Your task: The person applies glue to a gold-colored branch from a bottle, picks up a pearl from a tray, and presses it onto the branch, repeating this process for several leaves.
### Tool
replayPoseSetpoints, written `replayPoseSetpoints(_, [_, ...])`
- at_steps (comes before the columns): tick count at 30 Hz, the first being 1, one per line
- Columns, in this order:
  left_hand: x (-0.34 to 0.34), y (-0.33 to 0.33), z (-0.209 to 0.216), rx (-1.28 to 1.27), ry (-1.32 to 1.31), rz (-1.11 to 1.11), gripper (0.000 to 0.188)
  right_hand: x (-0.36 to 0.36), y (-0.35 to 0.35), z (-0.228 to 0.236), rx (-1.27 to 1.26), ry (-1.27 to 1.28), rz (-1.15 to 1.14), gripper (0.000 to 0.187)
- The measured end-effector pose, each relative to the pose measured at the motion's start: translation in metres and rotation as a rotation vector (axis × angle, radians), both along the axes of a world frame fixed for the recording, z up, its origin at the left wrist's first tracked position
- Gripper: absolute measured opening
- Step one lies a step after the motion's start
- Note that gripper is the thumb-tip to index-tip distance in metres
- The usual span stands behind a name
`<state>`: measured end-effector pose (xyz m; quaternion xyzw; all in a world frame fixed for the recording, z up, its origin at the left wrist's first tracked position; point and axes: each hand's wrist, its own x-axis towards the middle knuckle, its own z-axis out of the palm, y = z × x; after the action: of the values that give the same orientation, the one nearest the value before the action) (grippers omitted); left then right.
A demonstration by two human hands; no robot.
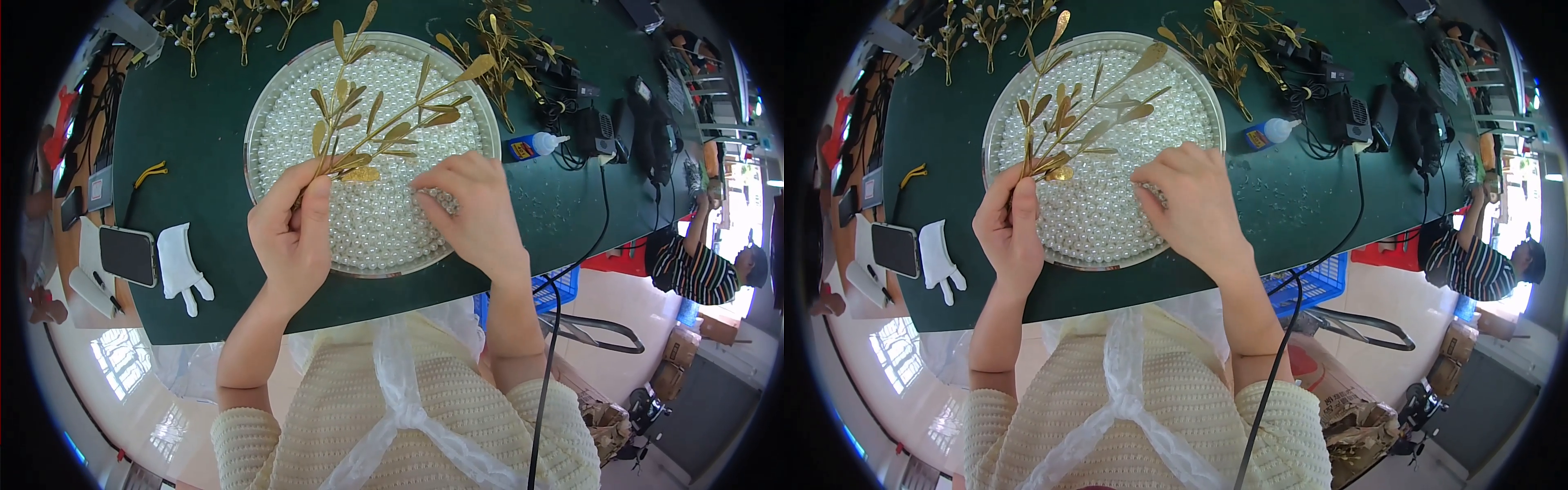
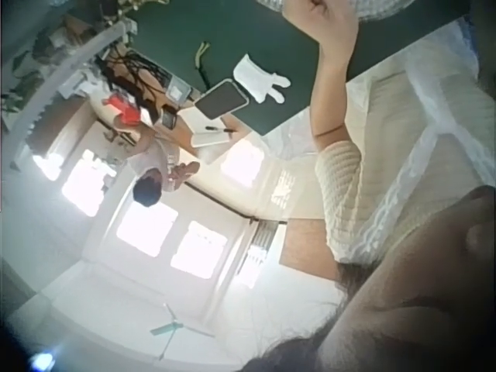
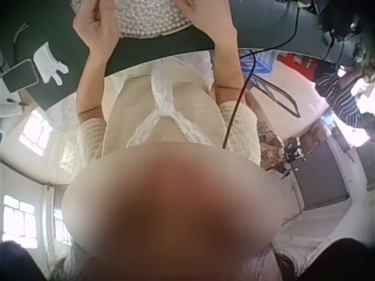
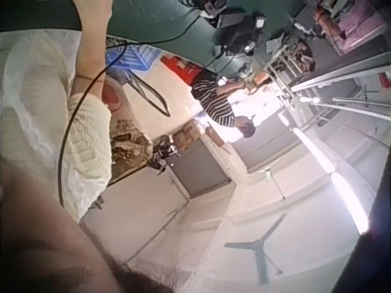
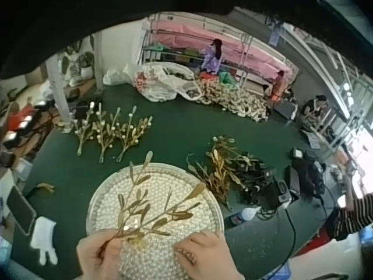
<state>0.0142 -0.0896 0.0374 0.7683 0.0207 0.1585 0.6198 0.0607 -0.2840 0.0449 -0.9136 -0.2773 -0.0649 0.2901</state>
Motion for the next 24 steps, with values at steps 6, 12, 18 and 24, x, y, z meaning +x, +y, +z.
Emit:
replayPoseSetpoints(6, [0.003, -0.002, -0.002, 0.02, -0.132, 0.016, 0.015, 0.002, 0.008, -0.009, -0.07, 0.078, 0.042, 0.008])
replayPoseSetpoints(12, [0.003, -0.001, -0.002, 0.017, -0.116, 0.017, 0.014, 0.003, 0.011, -0.007, -0.094, 0.125, 0.04, 0.013])
replayPoseSetpoints(18, [0.001, -0.001, -0.002, 0.04, -0.092, 0.002, 0.014, 0.0, 0.007, -0.001, 0.1, 0.15, -0.054, 0.013])
replayPoseSetpoints(24, [-0.002, -0.005, -0.004, 0.169, -0.151, -0.008, 0.015, -0.008, 0.0, 0.009, 0.424, 0.226, -0.122, 0.015])
